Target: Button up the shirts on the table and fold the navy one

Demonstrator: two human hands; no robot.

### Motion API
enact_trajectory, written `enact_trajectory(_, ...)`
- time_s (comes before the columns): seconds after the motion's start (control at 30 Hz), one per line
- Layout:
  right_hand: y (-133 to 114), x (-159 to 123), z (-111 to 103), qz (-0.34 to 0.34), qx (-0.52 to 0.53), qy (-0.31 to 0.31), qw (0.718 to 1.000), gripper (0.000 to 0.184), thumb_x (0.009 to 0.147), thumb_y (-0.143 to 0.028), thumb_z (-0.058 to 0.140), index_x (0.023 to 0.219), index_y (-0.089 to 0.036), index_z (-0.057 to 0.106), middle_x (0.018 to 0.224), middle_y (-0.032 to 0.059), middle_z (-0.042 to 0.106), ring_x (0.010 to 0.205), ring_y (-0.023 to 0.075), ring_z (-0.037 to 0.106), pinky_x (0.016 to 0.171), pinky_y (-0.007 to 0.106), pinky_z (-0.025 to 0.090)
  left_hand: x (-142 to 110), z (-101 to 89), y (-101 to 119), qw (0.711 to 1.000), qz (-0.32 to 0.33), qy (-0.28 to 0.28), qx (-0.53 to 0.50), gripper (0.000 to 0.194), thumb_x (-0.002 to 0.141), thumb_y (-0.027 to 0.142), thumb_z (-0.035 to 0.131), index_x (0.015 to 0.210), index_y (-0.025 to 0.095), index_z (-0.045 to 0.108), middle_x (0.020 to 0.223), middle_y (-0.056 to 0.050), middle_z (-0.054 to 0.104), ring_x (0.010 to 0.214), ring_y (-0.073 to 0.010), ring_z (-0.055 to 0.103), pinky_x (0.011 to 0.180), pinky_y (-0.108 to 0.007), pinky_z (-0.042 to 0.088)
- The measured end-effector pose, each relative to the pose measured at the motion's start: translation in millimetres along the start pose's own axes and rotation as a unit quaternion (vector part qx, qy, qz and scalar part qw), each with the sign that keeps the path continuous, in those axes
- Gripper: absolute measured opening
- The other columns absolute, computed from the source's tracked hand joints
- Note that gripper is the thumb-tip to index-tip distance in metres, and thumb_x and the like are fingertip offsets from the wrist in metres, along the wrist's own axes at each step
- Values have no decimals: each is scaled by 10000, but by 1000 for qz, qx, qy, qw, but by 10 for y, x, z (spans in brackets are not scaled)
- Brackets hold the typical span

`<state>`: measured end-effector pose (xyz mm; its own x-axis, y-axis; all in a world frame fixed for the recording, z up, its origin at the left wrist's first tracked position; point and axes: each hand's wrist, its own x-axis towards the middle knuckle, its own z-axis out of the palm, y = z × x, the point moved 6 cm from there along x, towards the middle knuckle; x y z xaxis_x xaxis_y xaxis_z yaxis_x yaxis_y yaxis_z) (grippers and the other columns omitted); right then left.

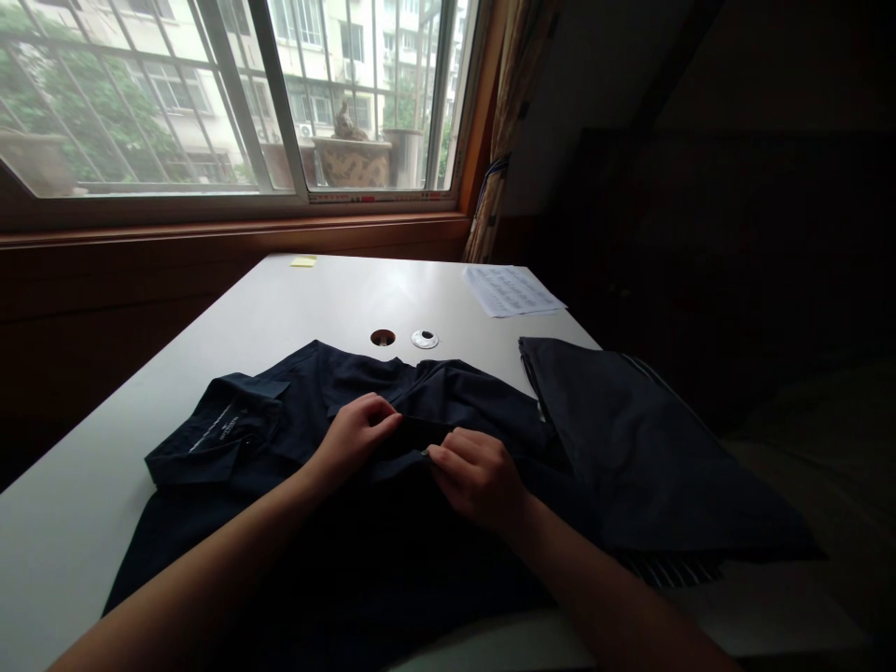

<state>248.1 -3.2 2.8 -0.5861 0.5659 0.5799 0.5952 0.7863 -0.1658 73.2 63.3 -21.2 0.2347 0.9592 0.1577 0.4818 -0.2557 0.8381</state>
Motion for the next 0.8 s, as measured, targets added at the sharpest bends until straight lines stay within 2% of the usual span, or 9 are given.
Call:
enact_trajectory(0.1, 4, -12, -28, -12, 10, 13, 1000, 134, 972, -235, 524, 926, -196, 644, 730, 29, 605, 685, 168, 544, 653, 319, 416, -10, -40, 0, 998, -38, -2, -57, 285, 836, 452, 653, 788, 172, 671, 749, -12, 641, 711, -171, 582, 634, -257, 446)
enact_trajectory(0.23, 33, -28, -5, -26, 21, 1, 999, 133, 970, -242, 531, 935, -196, 651, 746, 34, 620, 711, 173, 547, 681, 324, 438, -34, 38, -61, 978, -97, -59, -176, 308, 817, 471, 670, 799, 164, 652, 684, 15, 605, 644, -141, 551, 594, -240, 418)
enact_trajectory(0.33, 40, -32, 1, -28, 31, -4, 999, 124, 962, -241, 543, 935, -187, 651, 762, 40, 624, 733, 177, 548, 703, 329, 449, -32, 89, -91, 971, -105, -97, -189, 322, 826, 485, 659, 797, 165, 651, 656, 28, 579, 617, -127, 526, 578, -236, 396)
enact_trajectory(0.47, 17, -23, -8, -34, 35, -4, 999, 128, 959, -242, 541, 915, -183, 646, 764, 42, 621, 734, 180, 540, 707, 334, 451, -20, 101, -39, 988, -52, -99, -109, 342, 858, 506, 629, 815, 171, 686, 735, 10, 609, 689, -145, 551, 627, -249, 416)
enact_trajectory(0.57, 1, -18, -12, -39, 32, -1, 999, 128, 953, -237, 545, 898, -182, 647, 759, 42, 616, 724, 180, 533, 703, 333, 450, -33, 135, 24, 995, 11, -82, -47, 310, 834, 486, 683, 838, 176, 698, 847, -15, 621, 759, -157, 570, 682, -257, 443)
enact_trajectory(0.7, -2, -18, 2, -39, 23, -10, 999, 132, 950, -241, 549, 893, -186, 655, 765, 46, 621, 735, 183, 535, 733, 342, 459, -69, 181, 57, 996, 71, -52, 25, 248, 853, 409, 684, 782, 173, 660, 815, -6, 556, 681, -128, 527, 622, -243, 421)
enact_trajectory(0.8, -2, -10, -6, -41, 22, -8, 999, 130, 948, -248, 550, 899, -193, 657, 768, 43, 626, 733, 182, 547, 735, 344, 463, -75, 149, 52, 995, 80, -29, 53, 228, 894, 363, 638, 771, 171, 639, 803, -1, 540, 666, -120, 518, 615, -240, 410)
